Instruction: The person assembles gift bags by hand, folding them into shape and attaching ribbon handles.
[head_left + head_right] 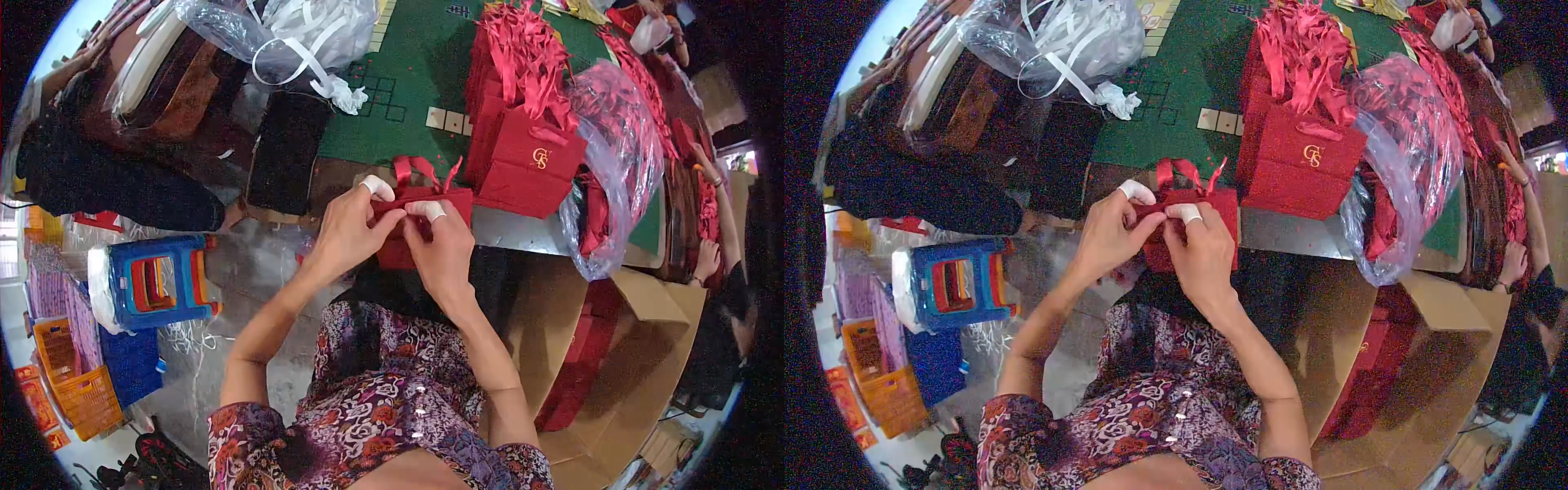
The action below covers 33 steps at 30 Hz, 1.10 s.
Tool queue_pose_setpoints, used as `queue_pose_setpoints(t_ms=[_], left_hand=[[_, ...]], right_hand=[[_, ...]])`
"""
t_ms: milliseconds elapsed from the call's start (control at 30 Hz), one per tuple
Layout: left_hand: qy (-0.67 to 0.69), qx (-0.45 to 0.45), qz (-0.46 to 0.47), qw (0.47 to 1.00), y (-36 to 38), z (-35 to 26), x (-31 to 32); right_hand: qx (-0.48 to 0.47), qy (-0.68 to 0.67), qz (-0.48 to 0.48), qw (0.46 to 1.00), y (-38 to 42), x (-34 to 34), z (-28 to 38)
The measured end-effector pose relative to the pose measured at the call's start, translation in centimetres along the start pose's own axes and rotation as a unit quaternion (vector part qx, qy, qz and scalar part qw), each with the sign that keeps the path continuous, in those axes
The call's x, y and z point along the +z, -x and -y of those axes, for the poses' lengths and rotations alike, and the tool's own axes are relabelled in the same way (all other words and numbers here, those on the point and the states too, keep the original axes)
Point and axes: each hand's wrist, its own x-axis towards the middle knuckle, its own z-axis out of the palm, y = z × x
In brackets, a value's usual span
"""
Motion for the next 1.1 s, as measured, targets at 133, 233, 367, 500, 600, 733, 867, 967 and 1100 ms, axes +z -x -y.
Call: queue_pose_setpoints(t_ms=[133, 233, 367, 500, 600, 733, 867, 967, 1100], left_hand=[[0.01, 0.02, -0.024, 0.999, 0.5, 0.4, 0.8], [0.036, 0.038, -0.036, 0.998, 0.5, 1.0, 0.9], [0.039, 0.022, 0.0, 0.999, 0.6, 1.6, 0.6], [0.03, 0.063, -0.011, 0.997, 1.2, 1.1, 1.5], [0.012, 0.137, -0.039, 0.99, 1.8, 0.7, 1.7], [-0.029, 0.241, -0.068, 0.968, 2.6, 0.7, 1.6], [-0.054, 0.305, -0.065, 0.949, 2.9, 0.6, 1.6], [-0.05, 0.292, -0.061, 0.953, 3.2, 0.6, 1.9], [-0.001, 0.178, -0.051, 0.983, 3.2, 0.5, 2.1]], right_hand=[[-0.016, 0.027, 0.014, 0.999, 0.2, 0.4, -0.4], [-0.035, 0.01, 0.027, 0.999, 0.1, 0.1, -0.5], [0.032, -0.087, 0.071, 0.993, -0.8, -2.3, 0.9], [-0.019, 0.006, 0.065, 0.998, -2.3, -3.8, 0.5], [-0.068, 0.061, 0.165, 0.982, -2.9, -3.8, -0.5], [-0.017, 0.007, 0.209, 0.978, -2.9, -4.0, -1.5], [0.037, -0.007, 0.239, 0.97, -3.0, -4.1, -1.3], [0.065, -0.134, 0.215, 0.965, -2.6, -3.0, -2.0], [0.19, -0.231, 0.128, 0.946, -2.5, -1.8, -2.4]])
